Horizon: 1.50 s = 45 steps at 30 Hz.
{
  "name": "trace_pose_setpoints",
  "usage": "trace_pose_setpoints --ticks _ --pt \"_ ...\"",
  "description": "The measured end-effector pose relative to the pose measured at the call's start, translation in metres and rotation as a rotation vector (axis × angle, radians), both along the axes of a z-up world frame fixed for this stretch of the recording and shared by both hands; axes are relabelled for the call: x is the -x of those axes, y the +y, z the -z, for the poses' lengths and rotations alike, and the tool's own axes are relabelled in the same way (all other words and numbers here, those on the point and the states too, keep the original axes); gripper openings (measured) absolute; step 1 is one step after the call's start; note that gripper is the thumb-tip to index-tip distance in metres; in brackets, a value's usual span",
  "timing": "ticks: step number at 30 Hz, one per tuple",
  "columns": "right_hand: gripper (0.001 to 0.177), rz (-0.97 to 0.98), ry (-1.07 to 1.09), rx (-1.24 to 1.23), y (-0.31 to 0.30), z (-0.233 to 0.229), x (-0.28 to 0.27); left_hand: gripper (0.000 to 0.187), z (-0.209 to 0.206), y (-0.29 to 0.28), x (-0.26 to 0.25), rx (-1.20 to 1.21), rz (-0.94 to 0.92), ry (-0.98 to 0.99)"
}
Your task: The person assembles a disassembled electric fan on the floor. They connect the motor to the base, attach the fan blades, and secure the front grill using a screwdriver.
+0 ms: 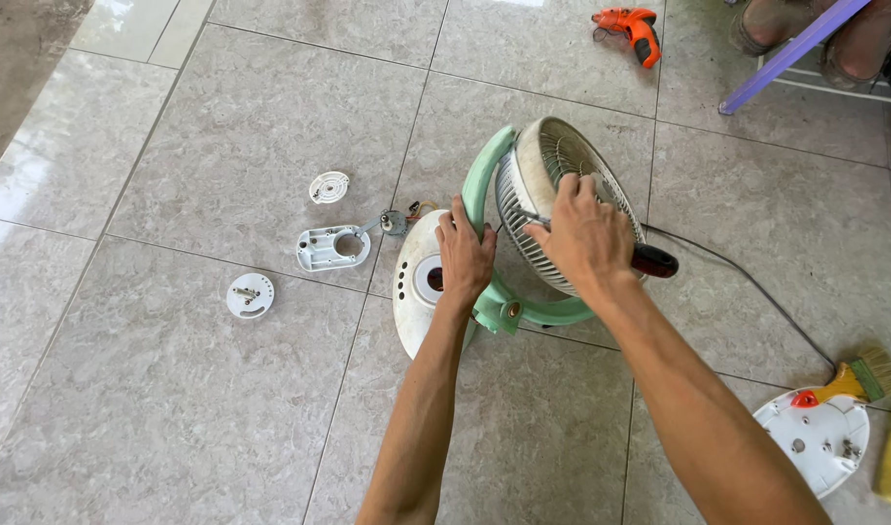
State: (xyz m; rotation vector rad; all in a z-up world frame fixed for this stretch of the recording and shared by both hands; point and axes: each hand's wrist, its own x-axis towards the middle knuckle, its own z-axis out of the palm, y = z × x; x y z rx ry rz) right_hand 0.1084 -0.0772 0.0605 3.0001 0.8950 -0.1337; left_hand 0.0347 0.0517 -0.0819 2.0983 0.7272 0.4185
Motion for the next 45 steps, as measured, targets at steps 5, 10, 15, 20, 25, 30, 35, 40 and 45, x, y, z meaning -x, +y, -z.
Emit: trace_pose_setpoints --ticks 5,10,15,20,25,30,35,40,45 --pt "0.069 -0.031 -0.039 0.007 0.010 0.019 0.010 0.076 0.003 0.004 0.004 -0.108 -0.024 0.041" --pt "0.063 -0.076 -0.105 -0.045 0.023 0.035 0.034 0.076 0.008 0.008 0.003 -0.138 -0.031 0.097" --pt "0.060 -0.108 -0.032 -0.110 0.032 0.041 0.034 0.064 0.016 0.015 0.006 -0.197 -0.073 0.077" --pt "0.060 -0.143 -0.009 -0.158 0.026 0.046 0.033 0.066 0.011 0.017 0.004 -0.158 -0.077 0.126" --pt "0.055 -0.136 0.175 -0.310 0.000 0.048 0.027 0.070 0.005 0.010 0.011 -0.171 -0.042 0.104" --pt "0.042 0.032 0.283 -0.307 -0.041 0.047 0.024 0.071 -0.007 -0.002 0.012 -0.257 -0.025 -0.073" --pt "0.044 0.219 0.339 -0.173 -0.082 0.039 0.024 0.069 -0.036 -0.017 0.018 -0.463 0.164 -0.111" --pt "0.050 0.236 0.371 0.006 -0.126 0.035 0.025 0.071 -0.049 -0.035 0.023 -0.735 0.561 -0.042" --pt "0.048 0.262 0.504 0.051 -0.166 0.058 0.012 0.071 -0.045 -0.062 0.012 -0.905 0.656 0.040"
